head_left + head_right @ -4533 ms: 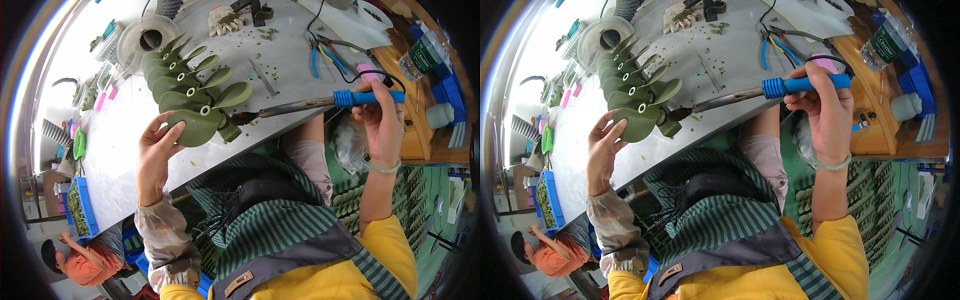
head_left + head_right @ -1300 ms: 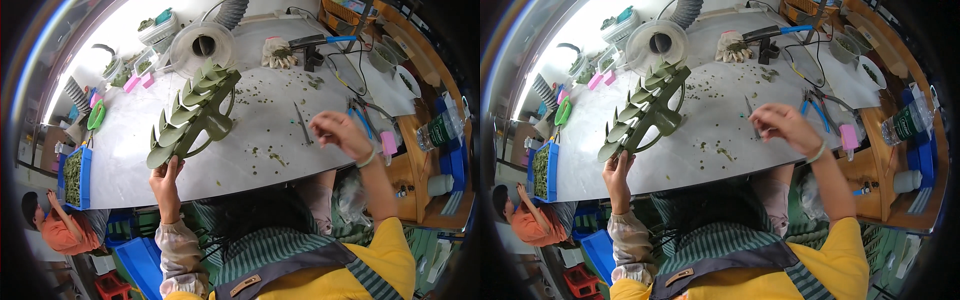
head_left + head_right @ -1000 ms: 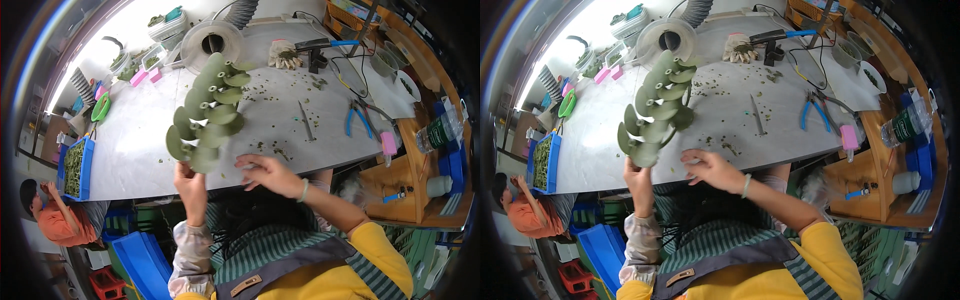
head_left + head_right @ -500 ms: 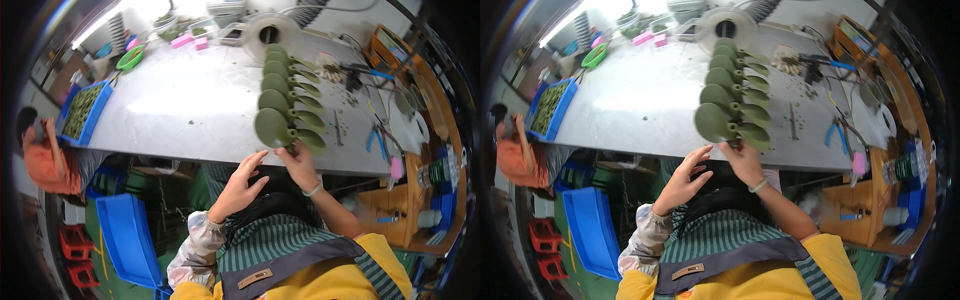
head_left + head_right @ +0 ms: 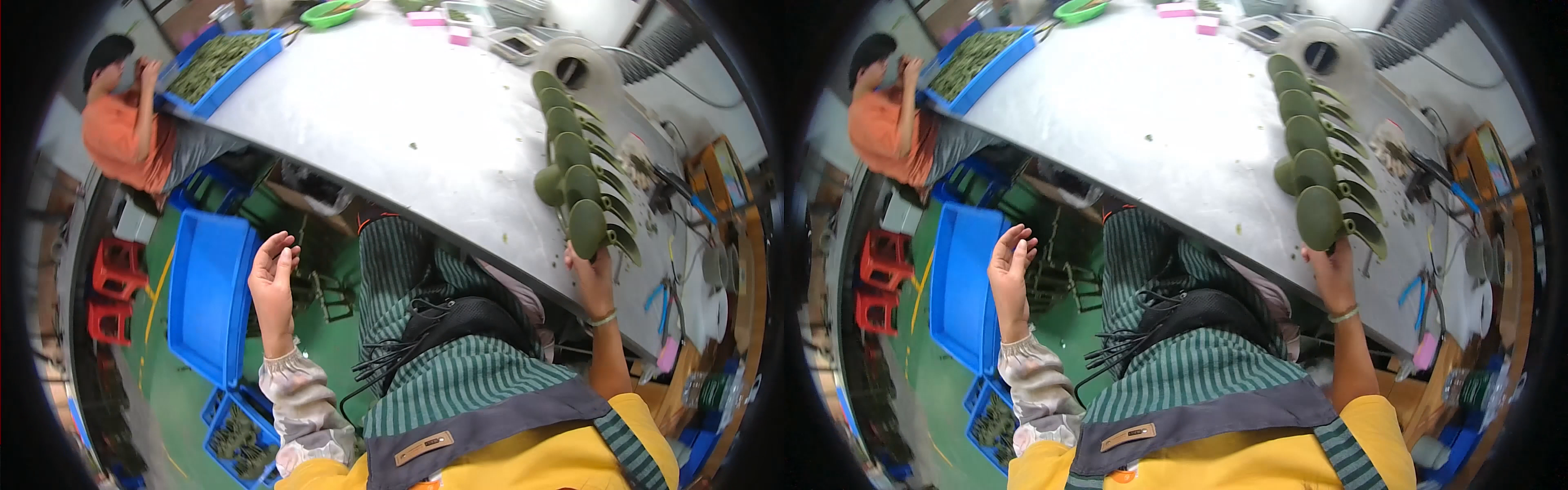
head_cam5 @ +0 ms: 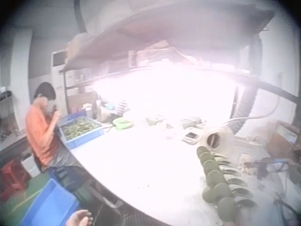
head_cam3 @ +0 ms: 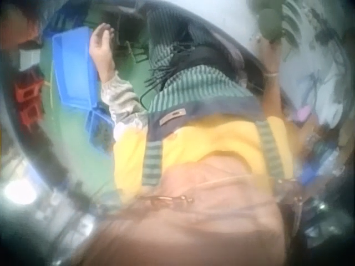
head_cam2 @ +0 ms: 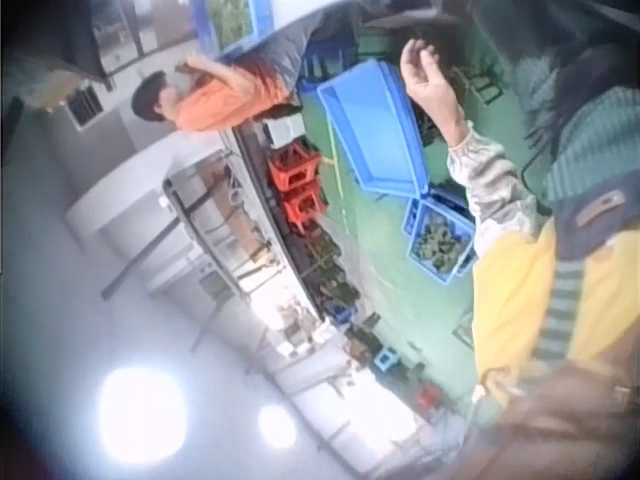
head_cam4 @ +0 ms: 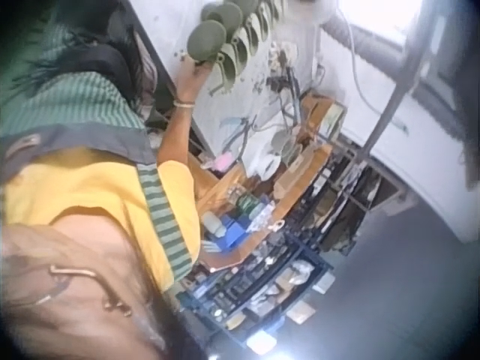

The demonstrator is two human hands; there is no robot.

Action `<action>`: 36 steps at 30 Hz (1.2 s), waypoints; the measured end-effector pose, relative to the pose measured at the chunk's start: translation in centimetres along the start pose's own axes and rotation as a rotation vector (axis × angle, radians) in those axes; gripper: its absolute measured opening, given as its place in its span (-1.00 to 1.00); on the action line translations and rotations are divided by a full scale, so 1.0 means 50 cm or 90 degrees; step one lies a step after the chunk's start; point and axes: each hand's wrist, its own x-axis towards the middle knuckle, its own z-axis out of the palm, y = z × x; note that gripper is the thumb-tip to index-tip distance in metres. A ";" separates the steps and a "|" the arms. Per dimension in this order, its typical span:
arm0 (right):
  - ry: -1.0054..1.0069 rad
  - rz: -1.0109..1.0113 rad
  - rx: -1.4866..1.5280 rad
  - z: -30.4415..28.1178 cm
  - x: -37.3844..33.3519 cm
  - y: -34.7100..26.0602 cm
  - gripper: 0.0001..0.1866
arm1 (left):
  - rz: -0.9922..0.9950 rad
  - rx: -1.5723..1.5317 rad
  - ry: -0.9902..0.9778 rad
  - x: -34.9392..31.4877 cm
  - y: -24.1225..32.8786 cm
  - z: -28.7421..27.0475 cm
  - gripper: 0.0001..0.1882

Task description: The person joins plastic propeller blades onto stems using a soldering iron, stacks the assembled propeller sets, and arranges them in rows on the floor.

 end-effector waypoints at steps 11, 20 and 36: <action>-0.068 0.050 0.112 0.120 0.154 -0.034 -0.84 | -0.165 -0.016 0.242 -0.142 -0.259 -0.209 -0.70; -0.026 0.145 -0.008 0.139 0.146 -0.067 -0.60 | -0.601 0.509 0.285 -0.175 -0.869 -0.163 -0.35; 0.026 0.277 -0.106 0.221 0.232 -0.134 -0.57 | -0.312 0.549 0.055 0.156 -0.894 -0.093 -0.84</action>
